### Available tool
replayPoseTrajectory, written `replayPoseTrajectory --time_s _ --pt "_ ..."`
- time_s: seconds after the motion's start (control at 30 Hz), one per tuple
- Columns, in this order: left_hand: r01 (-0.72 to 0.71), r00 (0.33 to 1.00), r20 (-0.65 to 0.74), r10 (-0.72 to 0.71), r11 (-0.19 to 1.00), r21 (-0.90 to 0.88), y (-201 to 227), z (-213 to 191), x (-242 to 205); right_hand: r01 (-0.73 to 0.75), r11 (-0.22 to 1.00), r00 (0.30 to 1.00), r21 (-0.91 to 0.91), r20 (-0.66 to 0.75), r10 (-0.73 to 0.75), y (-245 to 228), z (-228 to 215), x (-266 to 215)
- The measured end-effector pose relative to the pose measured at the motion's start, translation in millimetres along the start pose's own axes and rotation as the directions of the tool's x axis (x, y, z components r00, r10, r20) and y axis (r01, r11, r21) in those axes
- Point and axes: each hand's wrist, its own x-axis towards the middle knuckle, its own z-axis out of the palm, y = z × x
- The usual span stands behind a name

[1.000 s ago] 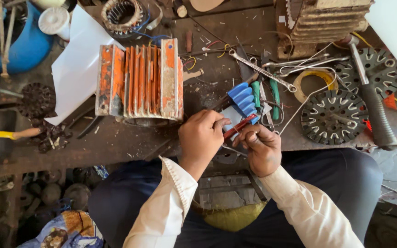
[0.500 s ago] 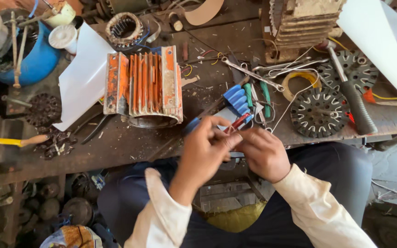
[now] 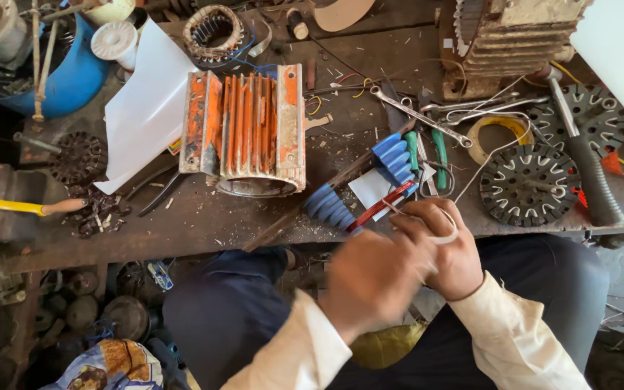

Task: The person winds copper wire onto a blue plastic bobbin using a hand crank. They use pliers to cut the wire and tuck the end into the winding. The person continues winding and adjusting the wire on the bobbin throughout the clip.

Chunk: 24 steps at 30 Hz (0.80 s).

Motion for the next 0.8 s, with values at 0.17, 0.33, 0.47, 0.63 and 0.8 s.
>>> replayPoseTrajectory --time_s 0.17,0.33,0.47,0.63,0.8 --pt "0.210 0.974 0.094 -0.205 0.977 -0.043 -44.4 7.2 17.1 0.127 0.992 0.991 -0.016 0.035 -0.127 2.2 -13.3 4.1" --pt "0.179 0.959 0.228 -0.171 0.984 -0.013 -52.9 21.0 21.1 0.197 0.979 0.980 -0.045 0.038 -0.195 8.7 -19.0 2.1" --pt "0.281 0.958 0.095 -0.269 0.950 -0.140 -59.3 23.2 17.5 0.197 0.980 0.980 -0.007 0.015 -0.197 15.0 -16.1 -1.0" --pt "0.481 0.871 -0.077 -0.486 0.873 -0.076 -38.2 34.7 14.7 0.132 0.988 0.989 0.079 -0.080 -0.126 15.6 7.0 -6.0" --pt "0.760 0.640 0.061 -0.766 0.619 -0.199 -33.5 42.2 13.2 -0.311 0.566 0.850 0.763 -0.042 0.525 3.1 52.8 -20.0"
